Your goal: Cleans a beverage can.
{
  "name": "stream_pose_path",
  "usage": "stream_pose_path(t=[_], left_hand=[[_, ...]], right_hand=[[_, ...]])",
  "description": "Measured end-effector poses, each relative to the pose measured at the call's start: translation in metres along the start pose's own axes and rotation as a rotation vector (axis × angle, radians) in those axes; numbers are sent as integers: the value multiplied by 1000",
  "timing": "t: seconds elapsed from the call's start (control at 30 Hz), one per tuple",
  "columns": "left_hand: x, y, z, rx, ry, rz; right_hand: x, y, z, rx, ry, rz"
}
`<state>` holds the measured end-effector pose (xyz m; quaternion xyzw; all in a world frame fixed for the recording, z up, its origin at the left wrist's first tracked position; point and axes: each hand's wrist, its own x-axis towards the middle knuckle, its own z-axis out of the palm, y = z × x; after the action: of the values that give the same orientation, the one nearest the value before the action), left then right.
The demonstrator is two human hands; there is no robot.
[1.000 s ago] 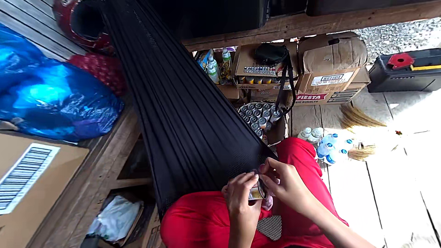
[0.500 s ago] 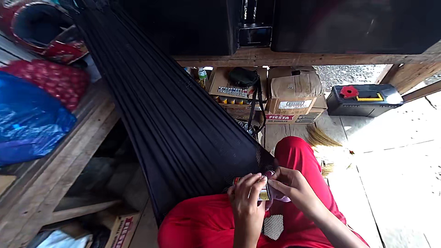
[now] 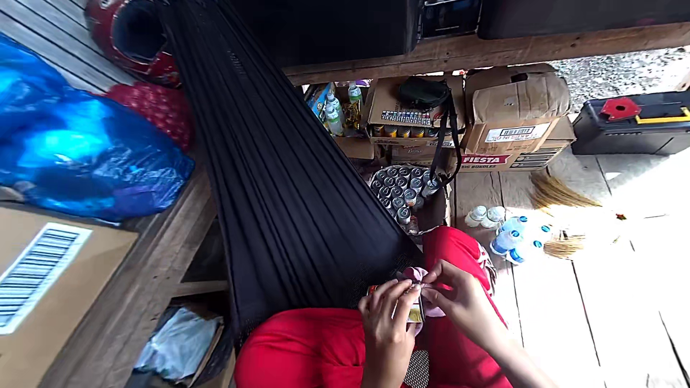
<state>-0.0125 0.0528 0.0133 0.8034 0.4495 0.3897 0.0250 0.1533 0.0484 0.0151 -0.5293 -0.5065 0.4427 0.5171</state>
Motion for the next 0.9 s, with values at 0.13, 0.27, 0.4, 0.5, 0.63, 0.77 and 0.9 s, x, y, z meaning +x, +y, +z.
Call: stream_pose_path(t=[0.13, 0.27, 0.4, 0.5, 0.63, 0.77, 0.9], left_hand=[[-12, -12, -32, 108, -45, 52], [-16, -22, -42, 163, -65, 101], [-16, -18, -30, 149, -76, 100], [-12, -3, -8, 130, -41, 59], [2, 24, 33, 116, 18, 33], [21, 55, 71, 111, 25, 67], [37, 84, 98, 58, 25, 99]], right_hand=[[-6, -1, 24, 80, -76, 165], [-10, 7, 40, 316, -98, 350], [-11, 15, 32, 427, -129, 484], [-1, 13, 4, 433, -185, 546], [18, 12, -45, 361, -247, 595], [30, 15, -96, 277, -277, 635], [40, 16, -151, 233, -436, 680]])
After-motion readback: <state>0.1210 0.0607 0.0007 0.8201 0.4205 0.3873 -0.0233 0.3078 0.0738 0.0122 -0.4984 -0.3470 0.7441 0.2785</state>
